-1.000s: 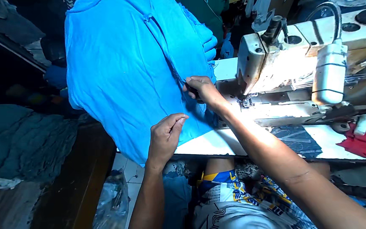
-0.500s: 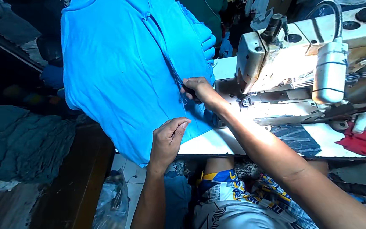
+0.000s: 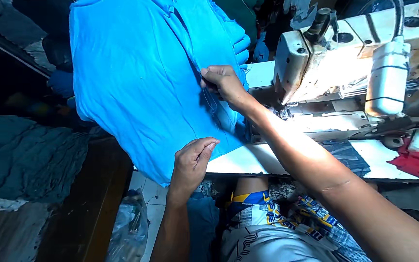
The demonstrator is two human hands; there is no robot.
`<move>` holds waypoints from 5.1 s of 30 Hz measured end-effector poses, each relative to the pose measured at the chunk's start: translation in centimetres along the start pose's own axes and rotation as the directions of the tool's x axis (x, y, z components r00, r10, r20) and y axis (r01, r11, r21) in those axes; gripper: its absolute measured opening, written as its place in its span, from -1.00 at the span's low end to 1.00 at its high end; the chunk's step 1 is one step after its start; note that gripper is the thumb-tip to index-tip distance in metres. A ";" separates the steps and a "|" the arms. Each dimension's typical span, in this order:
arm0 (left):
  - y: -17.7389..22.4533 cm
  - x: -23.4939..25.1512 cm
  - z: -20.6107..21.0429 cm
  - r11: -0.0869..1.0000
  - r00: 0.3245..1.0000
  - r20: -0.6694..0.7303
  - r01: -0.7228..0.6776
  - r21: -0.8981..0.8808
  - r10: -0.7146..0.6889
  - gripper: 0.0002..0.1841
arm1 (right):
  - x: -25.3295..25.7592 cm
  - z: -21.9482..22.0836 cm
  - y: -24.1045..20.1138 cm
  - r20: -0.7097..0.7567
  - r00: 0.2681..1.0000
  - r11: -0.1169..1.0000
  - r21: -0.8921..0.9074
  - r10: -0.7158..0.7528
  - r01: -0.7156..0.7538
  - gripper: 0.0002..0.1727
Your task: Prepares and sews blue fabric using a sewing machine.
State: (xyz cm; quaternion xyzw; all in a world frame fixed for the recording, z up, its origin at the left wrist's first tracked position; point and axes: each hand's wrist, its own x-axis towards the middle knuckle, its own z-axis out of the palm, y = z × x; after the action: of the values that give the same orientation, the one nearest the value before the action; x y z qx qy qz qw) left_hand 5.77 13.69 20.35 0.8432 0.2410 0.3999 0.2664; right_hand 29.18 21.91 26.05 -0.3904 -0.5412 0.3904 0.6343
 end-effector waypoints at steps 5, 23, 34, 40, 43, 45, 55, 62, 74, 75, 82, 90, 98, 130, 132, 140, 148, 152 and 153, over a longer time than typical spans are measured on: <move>-0.2 -4.7 -4.2 0.996 0.996 0.010 0.084 -0.002 -0.084 -0.76 | -3.4 -0.8 -0.5 -0.060 0.998 1.000 -0.027 -0.016 0.014 -0.56; -4.6 -8.0 -3.0 0.843 0.919 -0.337 0.341 0.415 -0.206 -0.77 | -28.5 -3.1 4.2 0.272 0.876 0.916 -0.171 0.399 -0.364 -0.69; -6.6 1.3 8.3 0.912 0.967 0.192 0.077 0.402 -0.166 -0.75 | -31.0 -4.3 5.4 0.173 0.884 0.897 -0.176 0.435 -0.406 -0.72; -5.5 1.9 6.8 0.927 0.956 0.138 0.205 0.314 -0.258 -0.78 | -27.9 -2.9 6.1 0.089 0.886 0.884 -0.168 0.455 -0.437 -0.70; -4.3 2.0 6.1 0.924 0.955 0.076 0.256 0.284 -0.287 -0.86 | -25.2 -1.5 6.9 -0.026 0.922 0.916 -0.100 0.387 -0.388 -0.76; -3.8 2.0 5.6 0.926 0.950 0.050 0.287 0.244 -0.307 -0.89 | -23.2 -0.6 7.0 -0.111 0.922 0.925 -0.040 0.371 -0.377 -0.80; -3.6 2.2 4.3 0.932 0.935 0.076 0.352 -0.081 -0.347 -0.92 | -19.8 1.1 7.1 -0.310 0.916 0.931 -0.178 0.255 -0.319 -0.89; -3.7 1.8 4.0 0.944 0.937 0.154 0.326 -0.057 -0.315 -0.82 | -17.1 2.3 7.4 -0.377 0.923 0.965 -0.206 0.076 -0.163 -0.85; -4.5 -0.1 3.8 0.895 0.910 0.073 0.414 -0.167 -0.408 -0.91 | -17.3 2.9 7.4 -0.378 0.921 0.969 -0.174 0.098 -0.174 -0.84; -4.7 -0.1 3.9 0.885 0.908 0.079 0.419 -0.203 -0.412 -0.91 | -17.6 2.9 7.6 -0.366 0.922 0.971 -0.148 0.122 -0.187 -0.88; -4.8 -0.1 4.7 0.909 0.922 0.109 0.385 -0.161 -0.371 -0.89 | -18.5 3.3 8.8 -0.382 0.923 0.949 -0.272 0.046 -0.160 -0.93; -3.4 2.5 3.1 0.981 0.979 -0.074 0.188 -0.055 -0.192 -0.88 | -17.4 1.9 6.6 -0.335 0.941 0.965 -0.227 0.052 -0.134 -0.87; 0.3 10.8 -5.1 0.971 0.849 -0.488 -0.240 -0.013 0.203 -0.72 | -13.0 2.1 -1.6 -0.220 0.974 0.820 0.566 0.056 0.081 -0.80; 0.5 2.4 7.8 0.953 0.946 0.223 0.270 -0.135 -0.236 -0.91 | -28.7 -11.5 2.3 -0.387 0.910 0.955 -0.180 0.150 -0.234 -0.87; 0.7 2.4 8.0 0.941 0.945 0.195 0.296 -0.165 -0.263 -0.85 | -28.2 -11.4 2.5 -0.377 0.916 0.976 -0.106 0.136 -0.189 -0.81; 1.4 1.7 8.5 0.988 0.978 0.161 0.141 -0.065 -0.129 -0.70 | -28.5 -10.6 1.2 -0.329 0.944 0.953 -0.289 -0.007 -0.093 -0.82; 2.8 1.1 8.7 0.999 0.996 0.084 -0.017 -0.043 0.020 -0.75 | -29.9 -9.1 1.5 -0.371 0.894 0.854 -0.519 -0.252 0.025 -0.75; 3.1 0.7 8.6 0.994 0.993 0.051 -0.106 -0.014 0.107 -0.76 | -30.6 -9.0 1.6 -0.411 0.866 0.850 -0.525 -0.285 0.030 -0.78; 3.1 0.6 8.7 0.992 0.991 0.045 -0.128 -0.005 0.128 -0.75 | -30.8 -8.9 1.7 -0.417 0.862 0.850 -0.526 -0.288 0.029 -0.78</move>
State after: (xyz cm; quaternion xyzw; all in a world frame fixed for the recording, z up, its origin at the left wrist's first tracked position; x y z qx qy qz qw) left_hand 13.68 9.52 18.02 0.8654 0.1800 0.3973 0.2464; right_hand 34.54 -6.32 11.76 -0.5786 -0.4802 0.0706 0.6555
